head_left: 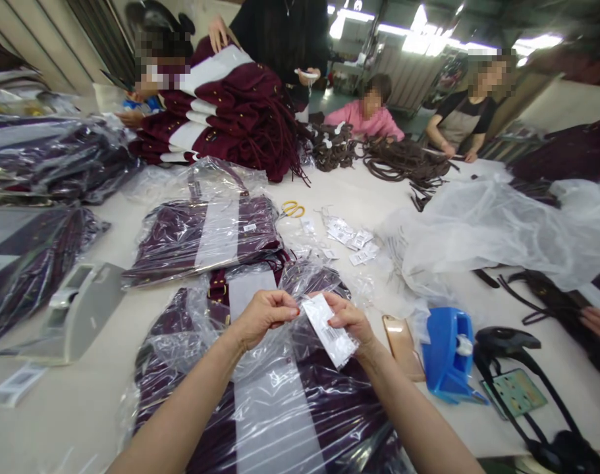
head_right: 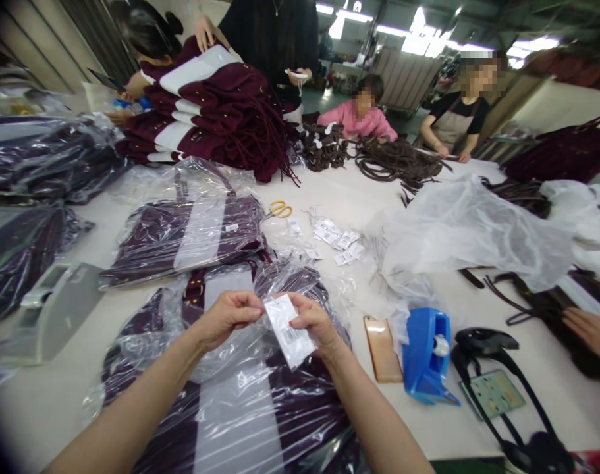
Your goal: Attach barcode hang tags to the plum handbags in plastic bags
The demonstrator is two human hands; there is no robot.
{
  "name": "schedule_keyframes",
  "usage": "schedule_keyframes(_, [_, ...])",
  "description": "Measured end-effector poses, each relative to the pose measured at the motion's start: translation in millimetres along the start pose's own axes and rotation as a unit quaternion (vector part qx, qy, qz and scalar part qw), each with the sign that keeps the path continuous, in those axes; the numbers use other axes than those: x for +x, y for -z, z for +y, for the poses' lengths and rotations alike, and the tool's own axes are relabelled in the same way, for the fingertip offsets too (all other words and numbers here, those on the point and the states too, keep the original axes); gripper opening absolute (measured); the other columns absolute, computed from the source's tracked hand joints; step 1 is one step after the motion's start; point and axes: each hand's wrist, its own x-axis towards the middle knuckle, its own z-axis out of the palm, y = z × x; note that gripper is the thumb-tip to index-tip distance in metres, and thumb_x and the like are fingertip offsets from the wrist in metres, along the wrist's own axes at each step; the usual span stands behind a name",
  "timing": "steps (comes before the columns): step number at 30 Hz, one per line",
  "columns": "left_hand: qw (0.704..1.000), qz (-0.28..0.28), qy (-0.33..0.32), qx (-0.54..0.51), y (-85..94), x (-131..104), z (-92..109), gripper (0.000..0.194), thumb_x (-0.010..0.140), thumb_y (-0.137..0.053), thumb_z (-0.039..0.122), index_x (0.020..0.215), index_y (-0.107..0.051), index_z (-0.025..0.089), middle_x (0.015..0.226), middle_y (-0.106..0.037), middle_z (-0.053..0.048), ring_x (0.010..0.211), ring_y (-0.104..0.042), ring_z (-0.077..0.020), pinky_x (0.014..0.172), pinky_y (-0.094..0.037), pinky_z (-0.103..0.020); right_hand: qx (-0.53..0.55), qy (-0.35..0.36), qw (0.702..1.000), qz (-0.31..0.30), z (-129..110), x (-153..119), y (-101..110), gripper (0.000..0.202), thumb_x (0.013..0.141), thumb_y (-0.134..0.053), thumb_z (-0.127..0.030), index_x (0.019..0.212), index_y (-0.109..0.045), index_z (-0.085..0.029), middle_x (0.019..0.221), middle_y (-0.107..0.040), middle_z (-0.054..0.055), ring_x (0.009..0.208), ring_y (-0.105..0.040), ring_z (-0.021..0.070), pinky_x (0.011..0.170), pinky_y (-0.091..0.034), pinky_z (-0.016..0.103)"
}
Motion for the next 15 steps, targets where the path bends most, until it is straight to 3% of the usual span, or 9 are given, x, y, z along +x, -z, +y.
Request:
schedule_keyframes(4, [1.000,-0.009,0.002,0.018,9.3,-2.2,5.9,0.021,0.051,-0.075,0.027,0.057,-0.061,0.013,0.047,-0.049,0.003,0.041,-0.032,-0.0029,0.041,-0.015,-0.019,0.087,0.033,0.996,-0.009,-7.7,-11.7,8.9,0.047,0.051,-0.051,-0.016,0.097,-0.060,-0.016,0.057,-0.051,-0.004,0.035,-0.028,0.0053,0.034,-0.025,0.018])
schedule_keyframes(8, [0.996,0.068,-0.024,-0.053,18.5,9.7,23.5,0.022,0.053,-0.075,0.027,0.059,-0.059,0.014,0.052,-0.049,0.005,0.037,-0.028,0.0000,0.039,-0.013,-0.018,0.097,0.109,0.988,0.048,-29.1,-37.9,21.0,0.049,0.053,-0.051,-0.018,0.101,-0.059,-0.017,0.054,-0.042,-0.006,0.036,-0.018,0.0041,0.033,-0.020,0.017])
schedule_keyframes(12, [0.988,0.112,-0.066,-0.081,7.6,48.1,47.8,0.024,0.052,-0.073,0.029,0.064,-0.057,0.015,0.052,-0.048,0.005,0.036,-0.027,-0.0008,0.038,-0.016,-0.018,0.068,0.216,0.967,0.120,-53.2,-66.8,30.9,0.045,0.056,-0.053,-0.019,0.101,-0.059,-0.020,0.048,-0.029,-0.008,0.037,-0.015,0.0050,0.036,-0.026,0.018])
schedule_keyframes(15, [0.988,0.128,-0.081,0.029,-12.6,91.4,59.4,0.028,0.060,-0.064,0.042,0.061,-0.054,0.016,0.049,-0.045,0.004,0.037,-0.029,-0.0038,0.037,-0.018,-0.020,0.049,0.224,0.961,0.154,-60.1,-79.6,37.7,0.045,0.055,-0.054,-0.019,0.099,-0.060,-0.022,0.049,-0.035,-0.007,0.036,-0.022,0.0054,0.036,-0.028,0.019])
